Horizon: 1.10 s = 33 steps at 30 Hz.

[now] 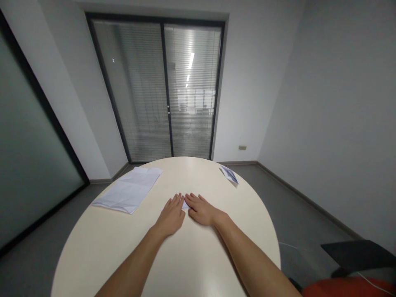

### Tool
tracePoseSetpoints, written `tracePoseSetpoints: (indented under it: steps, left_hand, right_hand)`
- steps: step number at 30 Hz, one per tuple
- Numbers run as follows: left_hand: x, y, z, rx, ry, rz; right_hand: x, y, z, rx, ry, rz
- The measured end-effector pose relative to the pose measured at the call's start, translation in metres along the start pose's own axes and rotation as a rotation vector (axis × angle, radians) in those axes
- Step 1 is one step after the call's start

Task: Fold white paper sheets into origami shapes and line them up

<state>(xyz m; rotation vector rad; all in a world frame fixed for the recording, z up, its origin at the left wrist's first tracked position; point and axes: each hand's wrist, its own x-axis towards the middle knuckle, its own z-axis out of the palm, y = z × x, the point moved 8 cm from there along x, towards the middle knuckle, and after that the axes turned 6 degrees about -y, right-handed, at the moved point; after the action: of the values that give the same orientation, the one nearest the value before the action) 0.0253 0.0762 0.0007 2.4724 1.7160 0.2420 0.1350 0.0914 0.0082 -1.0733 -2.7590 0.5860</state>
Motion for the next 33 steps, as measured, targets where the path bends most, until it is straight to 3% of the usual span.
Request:
tracePoseSetpoints:
  steps: [4,9,13,18,24,33]
  left_hand:
    - [-0.002,0.0,0.003,0.056,-0.048,-0.03]
    - [-0.003,-0.002,-0.007,0.016,0.041,-0.067]
    - [-0.002,-0.004,-0.01,-0.018,0.123,-0.059]
    - [-0.003,-0.009,-0.003,-0.055,0.084,-0.085]
    - [-0.009,-0.011,-0.008,-0.06,0.048,-0.088]
    - [-0.013,-0.024,-0.013,-0.079,0.049,-0.09]
  right_hand:
    - [-0.001,-0.005,-0.003,-0.042,-0.003,0.014]
    - [-0.004,-0.011,-0.027,-0.105,0.154,-0.016]
    - [-0.012,0.004,-0.044,-0.19,0.233,0.198]
    - [-0.024,0.03,-0.059,-0.265,0.291,0.528]
    - [-0.034,0.052,-0.07,-0.262,0.281,0.829]
    - [-0.024,0.077,-0.09,-0.262,0.275,0.921]
